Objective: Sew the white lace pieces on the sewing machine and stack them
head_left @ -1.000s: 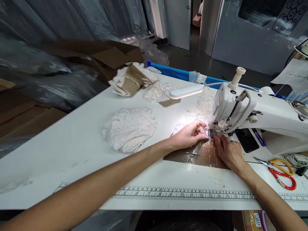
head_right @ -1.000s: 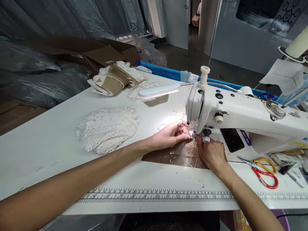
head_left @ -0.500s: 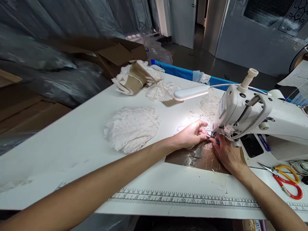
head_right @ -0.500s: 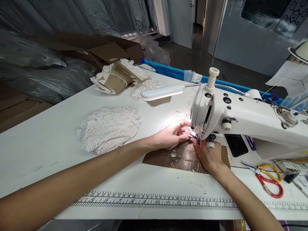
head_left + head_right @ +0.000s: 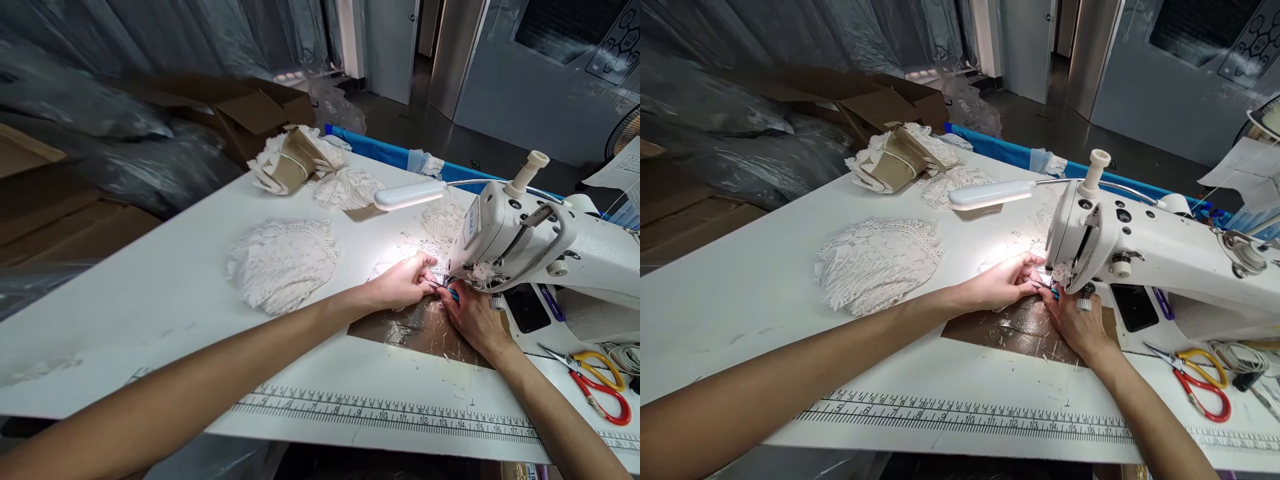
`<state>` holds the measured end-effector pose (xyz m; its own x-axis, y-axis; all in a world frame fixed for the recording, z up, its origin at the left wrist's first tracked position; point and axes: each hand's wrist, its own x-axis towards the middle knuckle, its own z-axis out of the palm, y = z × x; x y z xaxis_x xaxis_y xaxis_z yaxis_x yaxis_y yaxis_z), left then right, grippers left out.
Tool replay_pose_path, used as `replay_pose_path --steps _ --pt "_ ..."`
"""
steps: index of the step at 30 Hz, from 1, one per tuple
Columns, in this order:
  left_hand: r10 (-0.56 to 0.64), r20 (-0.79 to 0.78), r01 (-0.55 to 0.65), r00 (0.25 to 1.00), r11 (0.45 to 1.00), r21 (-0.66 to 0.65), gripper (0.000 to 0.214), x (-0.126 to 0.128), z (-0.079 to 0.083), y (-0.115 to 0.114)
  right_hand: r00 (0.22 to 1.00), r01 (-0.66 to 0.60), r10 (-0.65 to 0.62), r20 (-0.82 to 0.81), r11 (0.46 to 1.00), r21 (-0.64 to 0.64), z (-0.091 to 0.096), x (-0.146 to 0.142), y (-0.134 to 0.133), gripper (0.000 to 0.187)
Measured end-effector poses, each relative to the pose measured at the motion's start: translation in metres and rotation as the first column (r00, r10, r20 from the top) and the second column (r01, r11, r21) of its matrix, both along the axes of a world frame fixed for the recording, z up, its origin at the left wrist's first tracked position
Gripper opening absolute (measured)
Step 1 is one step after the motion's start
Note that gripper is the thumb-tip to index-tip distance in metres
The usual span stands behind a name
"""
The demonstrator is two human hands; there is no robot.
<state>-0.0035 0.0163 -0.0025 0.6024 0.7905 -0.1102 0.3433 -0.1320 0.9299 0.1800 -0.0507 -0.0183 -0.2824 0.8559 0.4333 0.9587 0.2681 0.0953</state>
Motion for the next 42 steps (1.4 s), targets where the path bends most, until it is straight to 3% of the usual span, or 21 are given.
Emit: replay_pose_path --steps 5,9,11,13,15,18,21,23,25,29,32,35,39,42 --pt "-0.043 0.069 0.036 0.997 0.995 0.095 0.048 0.0 -0.014 0.003 0.999 0.028 -0.03 -0.027 0.997 -0.074 0.007 -0.008 0.001 0.038" --pt "-0.106 0.068 0.088 0.992 0.969 0.231 0.042 -0.003 -0.006 -0.002 0.995 -0.014 -0.001 -0.097 0.988 -0.157 0.013 -0.004 -0.007 0.045" --pt "-0.171 -0.006 0.159 0.985 0.902 0.401 0.036 -0.009 0.006 -0.006 0.99 -0.087 0.066 -0.121 0.98 -0.178 0.015 0.006 -0.015 0.049" --pt "-0.206 -0.146 0.253 0.968 0.775 0.58 0.027 -0.016 0.018 -0.009 0.982 -0.151 0.129 -0.135 0.974 -0.171 0.016 0.021 -0.024 0.052" --pt "-0.218 -0.263 0.341 0.94 0.661 0.668 0.023 -0.021 0.025 -0.009 0.985 -0.126 0.114 -0.127 0.988 -0.093 0.016 0.037 -0.03 0.055" --pt "-0.208 -0.357 0.41 0.911 0.56 0.72 0.021 -0.021 0.021 -0.006 0.995 -0.025 0.032 -0.099 0.997 0.07 0.018 0.052 -0.034 0.049" --pt "-0.184 -0.376 0.416 0.908 0.486 0.768 0.023 -0.017 0.01 -0.003 0.978 -0.094 0.098 -0.185 0.995 0.033 0.021 0.052 -0.033 0.034" --pt "-0.153 -0.341 0.372 0.927 0.465 0.803 0.027 -0.014 0.004 -0.002 0.944 -0.193 0.16 -0.288 0.977 -0.089 0.023 0.045 -0.032 0.029" --pt "-0.125 -0.251 0.28 0.96 0.478 0.833 0.025 -0.012 0.002 -0.002 0.927 -0.237 0.151 -0.345 0.946 -0.223 0.024 0.036 -0.03 0.029" --pt "-0.126 -0.066 0.122 0.99 0.515 0.848 0.019 -0.009 0.002 -0.003 0.958 -0.151 0.044 -0.285 0.918 -0.368 0.022 0.024 -0.03 0.031" --pt "-0.157 -0.118 0.182 0.981 0.503 0.845 0.023 -0.006 0.001 -0.005 0.965 -0.188 0.114 -0.237 0.929 -0.319 0.017 0.022 -0.031 0.032" --pt "-0.158 -0.249 0.294 0.956 0.445 0.846 0.03 -0.006 -0.001 -0.005 0.943 -0.266 0.195 -0.268 0.928 -0.261 0.011 0.022 -0.033 0.031" --pt "-0.13 -0.352 0.375 0.927 0.363 0.853 0.034 -0.008 -0.001 -0.003 0.925 -0.287 0.2 -0.322 0.925 -0.249 0.006 0.021 -0.034 0.032" --pt "-0.137 -0.367 0.392 0.92 0.345 0.853 0.036 -0.009 -0.001 -0.002 0.926 -0.279 0.188 -0.329 0.925 -0.259 0.004 0.02 -0.035 0.032"
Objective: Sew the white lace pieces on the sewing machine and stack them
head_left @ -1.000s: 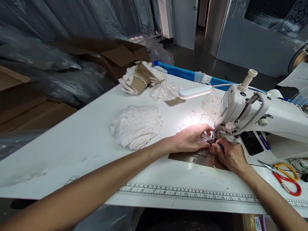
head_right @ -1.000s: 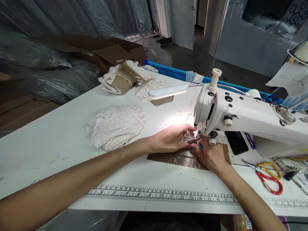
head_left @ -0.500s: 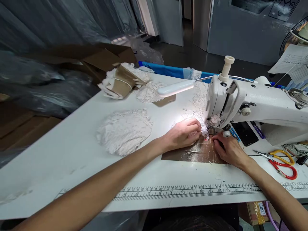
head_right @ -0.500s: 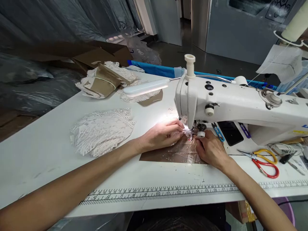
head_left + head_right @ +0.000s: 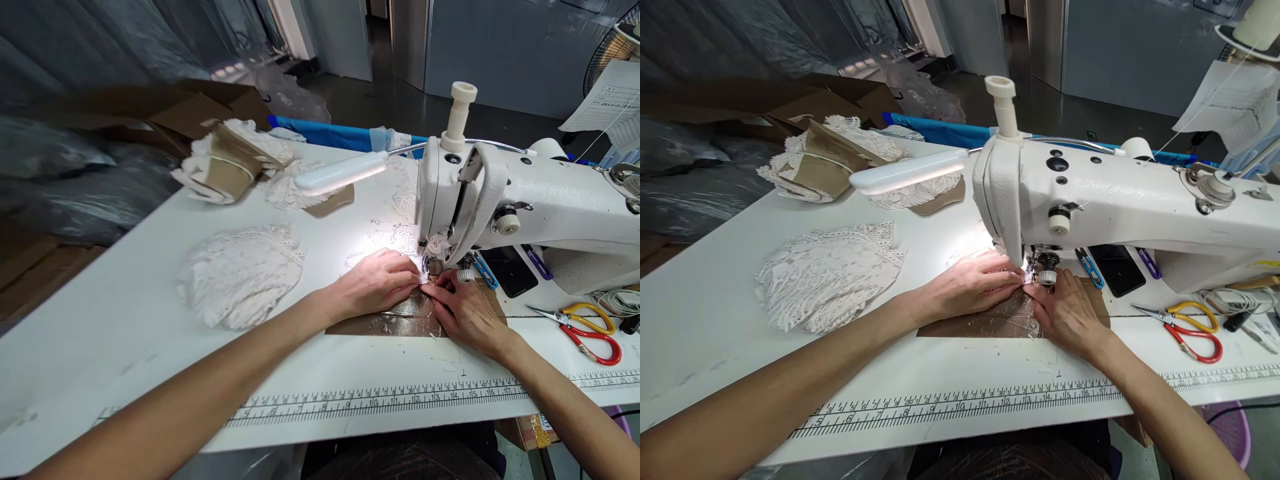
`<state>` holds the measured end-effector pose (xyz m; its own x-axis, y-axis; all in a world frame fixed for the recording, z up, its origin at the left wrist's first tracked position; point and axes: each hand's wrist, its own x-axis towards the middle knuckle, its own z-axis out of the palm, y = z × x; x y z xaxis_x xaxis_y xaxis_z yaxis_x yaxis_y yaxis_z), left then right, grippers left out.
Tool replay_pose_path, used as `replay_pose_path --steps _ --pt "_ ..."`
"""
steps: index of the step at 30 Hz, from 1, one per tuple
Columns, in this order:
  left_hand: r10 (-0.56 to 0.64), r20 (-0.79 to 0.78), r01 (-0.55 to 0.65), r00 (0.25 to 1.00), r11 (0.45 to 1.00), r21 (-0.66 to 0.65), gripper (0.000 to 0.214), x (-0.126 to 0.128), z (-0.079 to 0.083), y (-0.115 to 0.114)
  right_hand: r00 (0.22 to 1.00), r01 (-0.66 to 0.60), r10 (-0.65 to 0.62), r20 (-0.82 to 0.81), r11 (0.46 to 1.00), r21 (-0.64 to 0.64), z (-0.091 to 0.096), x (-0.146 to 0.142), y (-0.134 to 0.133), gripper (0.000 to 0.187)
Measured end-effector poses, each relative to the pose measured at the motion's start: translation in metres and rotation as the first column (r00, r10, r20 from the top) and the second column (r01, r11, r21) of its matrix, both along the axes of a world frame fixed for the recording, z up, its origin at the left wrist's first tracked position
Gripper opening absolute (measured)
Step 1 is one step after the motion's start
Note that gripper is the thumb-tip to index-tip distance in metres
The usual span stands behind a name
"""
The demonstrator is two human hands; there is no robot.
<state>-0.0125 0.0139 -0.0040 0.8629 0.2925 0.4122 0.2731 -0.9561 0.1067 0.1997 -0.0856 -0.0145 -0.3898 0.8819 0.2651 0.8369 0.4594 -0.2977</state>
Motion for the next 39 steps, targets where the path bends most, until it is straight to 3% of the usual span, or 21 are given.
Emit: replay_pose_path --steps 7,14,21,27,32,39 --pt "0.006 -0.024 -0.006 1.0 1.0 0.004 0.036 0.002 -0.002 -0.001 1.0 0.005 -0.005 0.002 1.0 0.023 -0.001 0.0 -0.001 0.033" --pt "-0.076 0.048 0.072 0.996 0.994 0.079 0.035 0.005 0.001 -0.001 1.0 0.016 -0.016 -0.008 1.0 -0.016 0.004 0.0 0.0 0.031" --pt "-0.075 0.067 0.074 0.995 0.997 0.029 0.031 0.003 0.001 0.0 0.995 0.097 -0.095 0.021 0.979 -0.179 0.025 0.006 0.013 0.034" --pt "-0.054 0.062 0.054 0.997 0.999 0.008 0.033 0.002 -0.003 -0.001 0.972 0.19 -0.164 0.169 0.97 -0.154 0.021 0.002 0.013 0.036" --pt "-0.068 0.104 0.06 0.992 0.995 0.075 0.031 0.003 -0.004 -0.002 0.973 0.132 -0.109 0.204 0.986 -0.103 0.019 0.003 0.01 0.037" --pt "-0.129 0.095 0.12 0.987 0.988 0.098 0.031 0.003 -0.002 0.0 0.965 0.152 -0.118 0.236 0.98 -0.132 0.02 0.002 0.01 0.038"
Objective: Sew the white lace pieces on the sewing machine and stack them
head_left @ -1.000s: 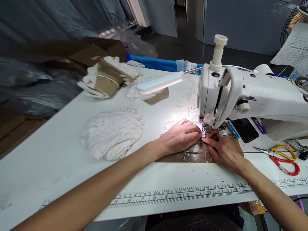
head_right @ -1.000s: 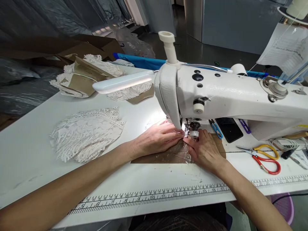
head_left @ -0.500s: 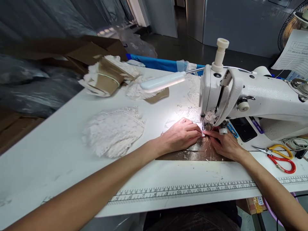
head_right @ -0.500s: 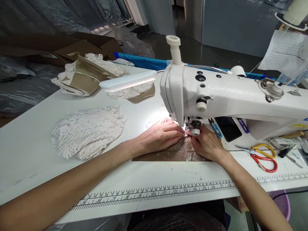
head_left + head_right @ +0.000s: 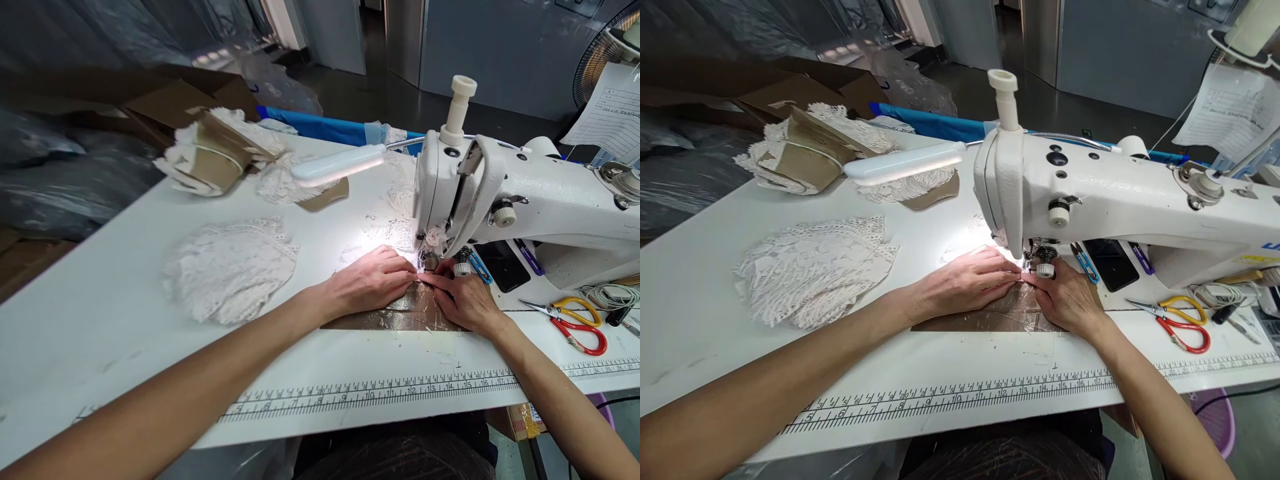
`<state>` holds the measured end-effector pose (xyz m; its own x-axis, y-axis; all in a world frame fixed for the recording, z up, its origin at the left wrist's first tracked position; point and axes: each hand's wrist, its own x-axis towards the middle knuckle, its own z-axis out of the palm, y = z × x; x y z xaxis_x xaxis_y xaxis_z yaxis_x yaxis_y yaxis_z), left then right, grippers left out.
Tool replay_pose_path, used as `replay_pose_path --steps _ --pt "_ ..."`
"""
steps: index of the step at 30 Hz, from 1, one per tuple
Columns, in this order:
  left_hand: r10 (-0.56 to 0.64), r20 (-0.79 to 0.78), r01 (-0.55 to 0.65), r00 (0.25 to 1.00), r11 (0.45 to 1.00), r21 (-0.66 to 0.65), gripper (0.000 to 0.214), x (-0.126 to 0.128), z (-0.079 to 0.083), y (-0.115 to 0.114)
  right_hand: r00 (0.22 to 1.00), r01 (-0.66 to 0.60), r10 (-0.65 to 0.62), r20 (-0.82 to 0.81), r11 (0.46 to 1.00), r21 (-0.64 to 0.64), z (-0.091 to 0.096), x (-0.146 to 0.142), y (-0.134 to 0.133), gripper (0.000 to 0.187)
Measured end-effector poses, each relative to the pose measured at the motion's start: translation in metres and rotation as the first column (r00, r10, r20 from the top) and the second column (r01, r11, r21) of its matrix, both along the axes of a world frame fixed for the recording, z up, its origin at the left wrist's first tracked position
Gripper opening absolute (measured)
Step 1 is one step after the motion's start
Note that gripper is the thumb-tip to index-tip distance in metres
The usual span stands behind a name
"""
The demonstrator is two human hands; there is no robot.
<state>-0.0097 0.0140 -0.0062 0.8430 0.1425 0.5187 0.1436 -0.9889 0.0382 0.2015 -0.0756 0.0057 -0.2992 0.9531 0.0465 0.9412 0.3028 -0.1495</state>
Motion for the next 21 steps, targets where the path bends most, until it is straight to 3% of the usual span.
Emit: replay_pose_path --steps 6,16,21 --pt "-0.002 -0.061 0.005 0.998 0.998 0.056 0.03 -0.001 0.003 0.0 0.999 -0.016 0.016 -0.029 1.0 0.019 -0.006 0.001 -0.002 0.036" --pt "0.043 -0.098 -0.033 0.994 0.994 0.102 0.032 0.001 0.004 0.0 0.972 0.018 -0.015 -0.235 1.0 0.01 -0.013 0.011 -0.002 0.038" --pt "0.007 -0.048 -0.002 0.999 0.994 0.106 0.033 0.001 0.004 0.0 0.969 -0.022 0.032 -0.244 0.999 0.045 -0.014 0.009 -0.004 0.035"
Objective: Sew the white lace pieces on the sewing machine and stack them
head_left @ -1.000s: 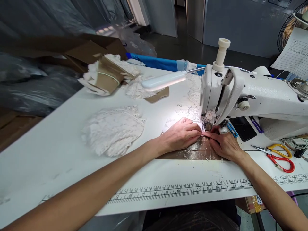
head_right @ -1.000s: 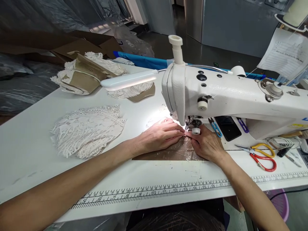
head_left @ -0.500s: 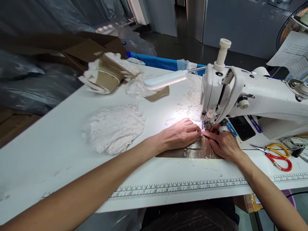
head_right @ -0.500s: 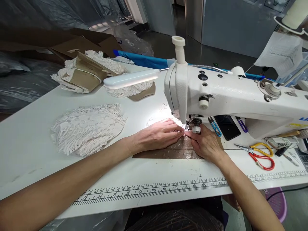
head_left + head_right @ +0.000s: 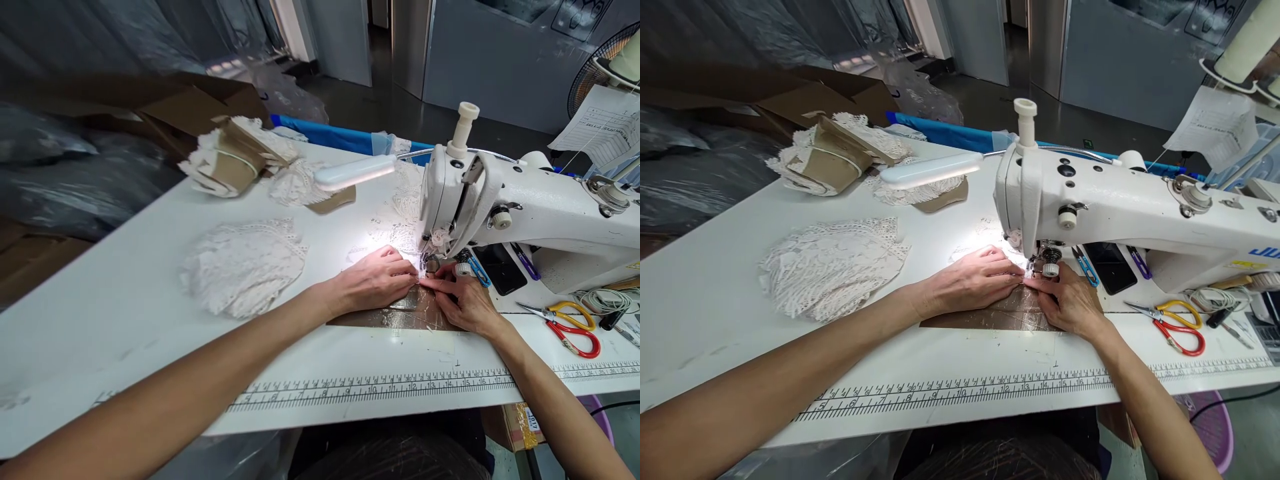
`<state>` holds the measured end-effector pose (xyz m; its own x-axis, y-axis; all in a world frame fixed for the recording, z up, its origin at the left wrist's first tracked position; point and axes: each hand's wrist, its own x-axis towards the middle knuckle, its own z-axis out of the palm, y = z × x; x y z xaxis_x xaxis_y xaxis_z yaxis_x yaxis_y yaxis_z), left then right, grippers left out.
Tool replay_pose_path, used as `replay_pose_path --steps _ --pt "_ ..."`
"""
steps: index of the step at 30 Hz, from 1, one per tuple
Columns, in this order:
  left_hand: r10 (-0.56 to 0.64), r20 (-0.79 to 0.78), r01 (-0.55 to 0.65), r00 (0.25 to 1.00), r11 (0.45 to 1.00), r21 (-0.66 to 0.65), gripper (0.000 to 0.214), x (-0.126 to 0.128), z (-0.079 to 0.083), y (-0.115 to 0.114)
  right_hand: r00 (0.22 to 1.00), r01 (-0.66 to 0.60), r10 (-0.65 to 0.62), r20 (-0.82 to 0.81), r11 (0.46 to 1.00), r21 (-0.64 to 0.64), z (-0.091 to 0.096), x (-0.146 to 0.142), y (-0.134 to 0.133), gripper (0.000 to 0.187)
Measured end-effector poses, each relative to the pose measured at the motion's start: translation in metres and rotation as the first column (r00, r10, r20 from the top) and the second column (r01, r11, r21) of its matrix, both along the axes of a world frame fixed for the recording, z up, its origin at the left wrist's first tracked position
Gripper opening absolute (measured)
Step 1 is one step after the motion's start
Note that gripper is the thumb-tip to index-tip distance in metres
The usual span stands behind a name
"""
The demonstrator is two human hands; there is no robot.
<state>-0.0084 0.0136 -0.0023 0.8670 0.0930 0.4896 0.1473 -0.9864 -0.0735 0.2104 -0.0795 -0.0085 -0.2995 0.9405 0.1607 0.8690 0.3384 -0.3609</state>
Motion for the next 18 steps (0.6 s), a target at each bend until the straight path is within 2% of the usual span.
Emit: replay_pose_path --steps 8,14,18 --pt "-0.009 0.052 0.012 0.999 0.998 -0.054 0.03 -0.001 -0.005 -0.001 0.999 -0.031 0.03 0.02 0.999 0.035 0.001 -0.002 -0.001 0.036" --pt "-0.003 -0.018 0.002 1.0 0.997 -0.074 0.025 -0.003 0.004 -0.004 0.999 -0.037 0.037 -0.005 0.997 0.068 0.003 -0.006 -0.004 0.034" --pt "0.013 -0.039 -0.015 0.999 0.998 -0.068 0.028 -0.002 0.008 -0.007 0.999 -0.017 0.014 0.048 0.998 0.068 0.006 -0.01 -0.007 0.034"
